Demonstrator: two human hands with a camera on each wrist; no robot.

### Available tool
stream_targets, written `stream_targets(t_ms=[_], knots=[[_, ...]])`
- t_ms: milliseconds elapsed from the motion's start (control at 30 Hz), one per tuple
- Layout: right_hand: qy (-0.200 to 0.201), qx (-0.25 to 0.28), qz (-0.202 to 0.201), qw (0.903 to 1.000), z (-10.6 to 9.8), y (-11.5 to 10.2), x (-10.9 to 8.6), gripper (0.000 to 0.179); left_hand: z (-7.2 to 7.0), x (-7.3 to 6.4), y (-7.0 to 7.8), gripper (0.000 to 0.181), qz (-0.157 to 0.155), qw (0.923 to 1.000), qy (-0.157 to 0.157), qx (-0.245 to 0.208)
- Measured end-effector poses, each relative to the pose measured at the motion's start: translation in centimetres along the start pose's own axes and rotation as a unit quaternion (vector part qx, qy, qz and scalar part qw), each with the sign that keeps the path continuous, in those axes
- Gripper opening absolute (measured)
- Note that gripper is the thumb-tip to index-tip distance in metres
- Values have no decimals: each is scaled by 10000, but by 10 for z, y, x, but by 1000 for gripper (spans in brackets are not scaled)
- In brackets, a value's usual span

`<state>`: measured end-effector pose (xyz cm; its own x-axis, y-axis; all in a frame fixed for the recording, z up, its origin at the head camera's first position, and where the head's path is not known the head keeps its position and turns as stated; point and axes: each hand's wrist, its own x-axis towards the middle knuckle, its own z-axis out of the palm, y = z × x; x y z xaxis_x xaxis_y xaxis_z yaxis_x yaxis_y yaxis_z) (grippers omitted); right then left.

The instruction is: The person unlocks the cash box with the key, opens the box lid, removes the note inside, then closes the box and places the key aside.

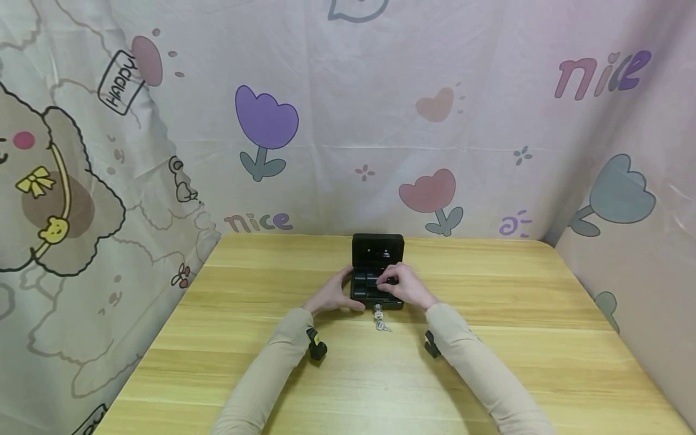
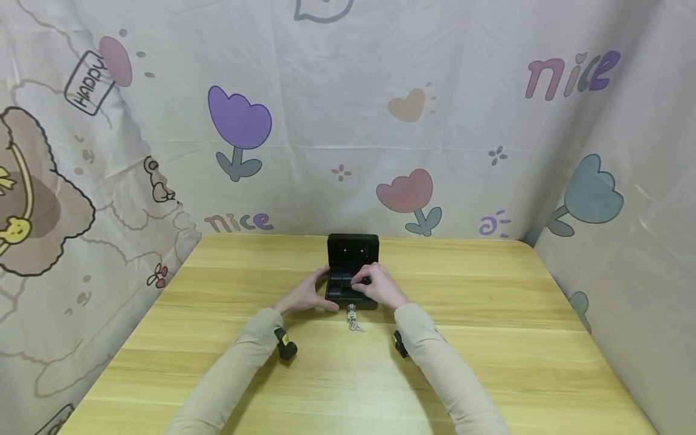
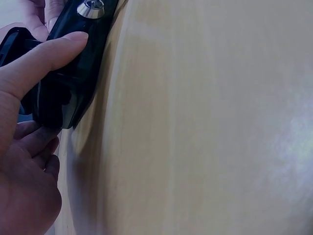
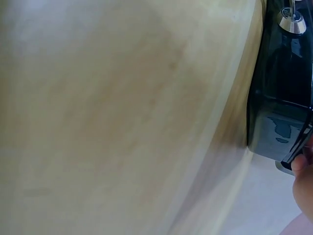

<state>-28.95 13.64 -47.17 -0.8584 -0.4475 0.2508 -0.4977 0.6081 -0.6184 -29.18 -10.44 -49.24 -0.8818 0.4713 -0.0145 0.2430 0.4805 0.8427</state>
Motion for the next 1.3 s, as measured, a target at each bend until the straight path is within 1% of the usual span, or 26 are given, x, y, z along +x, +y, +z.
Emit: stream_targets(t_ms=[233, 700, 967, 1067, 1200, 1300], knots=[[-132, -73, -4, 9999, -1, -2, 0, 7, 0, 0, -1, 115, -70, 10000, -38, -30], [-89, -283, -91, 9995, 2, -1, 0, 5, 1, -2, 3, 113, -112, 9999, -4, -23], [-45, -349, -287, 9990, 3, 0, -1, 4, 1, -1, 4, 113, -119, 9999, 17, 78], [-25, -368, -300, 9989, 3, -1, -1, 5, 1, -2, 4, 113, -117, 9999, 34, 110], [58, -434, -395, 9983, 2, -4, -2, 5, 0, -1, 4, 114, -114, 9998, 41, 179], [171, -510, -521, 9972, 2, -5, -2, 5, 0, -1, 3, 114, -26, 9998, 23, 177]])
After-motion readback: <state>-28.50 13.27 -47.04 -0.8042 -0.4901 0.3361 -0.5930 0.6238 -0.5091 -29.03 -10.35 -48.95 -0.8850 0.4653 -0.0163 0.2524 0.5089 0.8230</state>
